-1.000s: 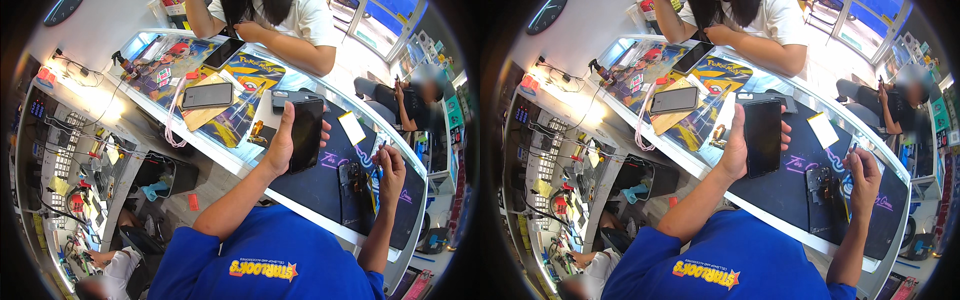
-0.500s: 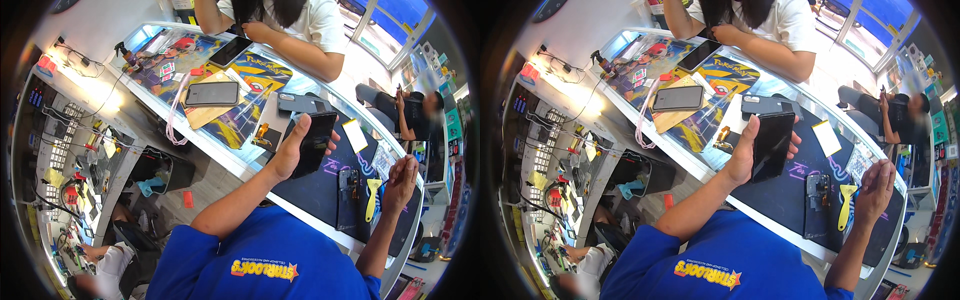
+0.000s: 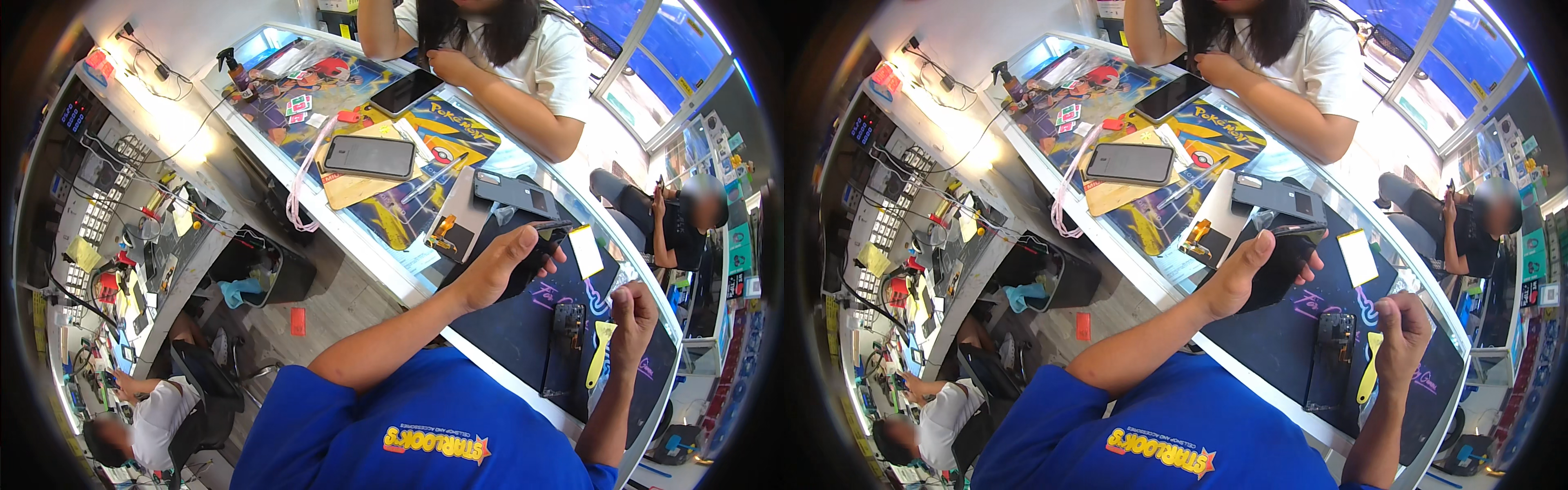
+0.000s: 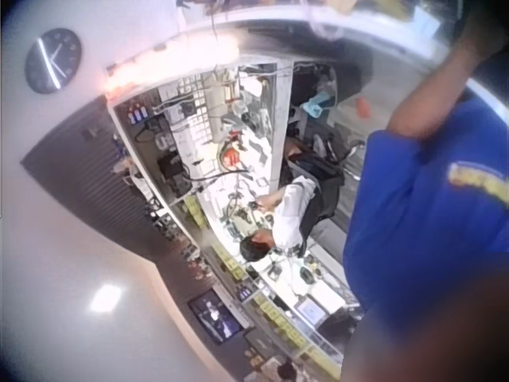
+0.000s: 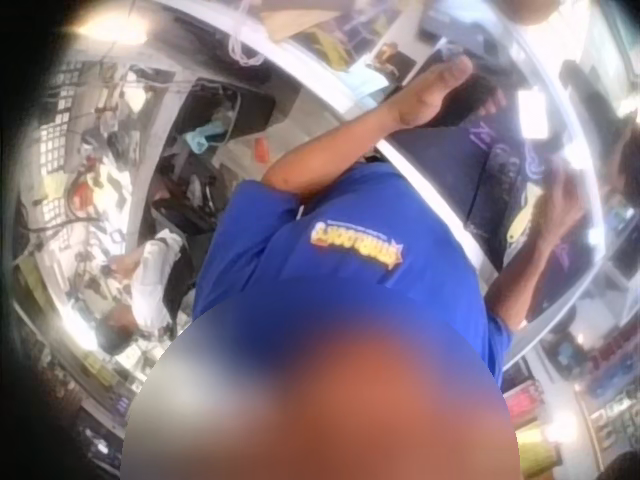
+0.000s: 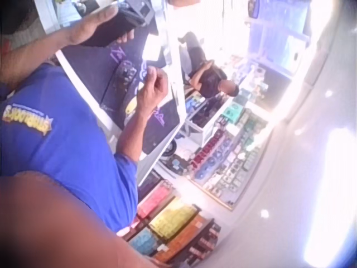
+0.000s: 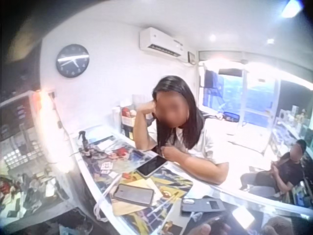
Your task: The person disassembles a smartphone, removes the back cover and internal components, and uses a heat gun to apply heat around the screen edges. They then reassemble the phone by reconnecting internal cables and replacing the back cover.
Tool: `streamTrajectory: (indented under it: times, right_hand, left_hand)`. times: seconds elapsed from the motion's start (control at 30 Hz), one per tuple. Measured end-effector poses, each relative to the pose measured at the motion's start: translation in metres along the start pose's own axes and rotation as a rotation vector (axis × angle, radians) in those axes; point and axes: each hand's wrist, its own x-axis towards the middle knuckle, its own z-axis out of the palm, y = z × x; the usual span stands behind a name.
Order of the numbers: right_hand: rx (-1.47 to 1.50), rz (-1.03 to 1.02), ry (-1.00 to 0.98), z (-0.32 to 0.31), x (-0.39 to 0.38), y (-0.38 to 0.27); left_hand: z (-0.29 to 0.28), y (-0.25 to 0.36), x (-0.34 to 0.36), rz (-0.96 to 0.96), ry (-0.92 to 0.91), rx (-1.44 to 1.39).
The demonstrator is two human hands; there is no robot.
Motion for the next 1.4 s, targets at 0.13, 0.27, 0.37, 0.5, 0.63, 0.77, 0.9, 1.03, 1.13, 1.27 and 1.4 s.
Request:
streamTrajectory:
  times: [0.13,0.27,0.37,0.5,0.63,0.77,0.9,1.03,1.13,1.27,1.4]
  right_hand:
    - [-0.140,-0.036,-0.145,0.019,0.007,-0.023]
    - [-0.286,-0.103,-0.205,0.033,0.014,-0.039]
    - [-0.161,-0.052,-0.185,0.044,0.017,-0.042]
    - [-0.106,-0.022,-0.215,0.054,0.022,-0.043]
    - [-0.116,-0.006,-0.215,0.060,0.026,-0.043]
    - [-0.123,-0.025,-0.224,0.061,0.026,-0.039]
    - [-0.117,-0.046,-0.191,0.061,0.024,-0.034]
    - [-0.042,-0.009,-0.201,0.062,0.021,-0.036]
    - [-0.160,0.041,-0.114,0.063,0.018,-0.042]
    - [-0.269,-0.058,-0.124,0.062,0.021,-0.054]
    - [-0.229,-0.090,-0.140,0.065,0.026,-0.067]
  left_hand:
    - [-0.002,-0.003,-0.001,0.022,0.013,0.007]
    - [-0.005,-0.003,-0.003,0.022,0.014,0.037]
    - [-0.004,-0.002,-0.004,0.062,0.000,0.098]
    - [-0.002,-0.001,-0.005,0.133,0.022,0.128]
    - [-0.005,0.002,-0.007,0.113,-0.014,0.150]
    - [-0.004,0.005,-0.009,0.132,-0.016,0.210]
    - [-0.003,0.007,-0.008,0.148,-0.017,0.181]
    - [-0.005,0.006,-0.010,0.089,-0.028,0.157]
    - [-0.003,0.005,-0.010,0.131,-0.004,0.099]
    - [-0.003,0.005,-0.002,-0.031,0.061,-0.082]
    - [-0.004,0.006,0.005,-0.017,0.024,-0.128]
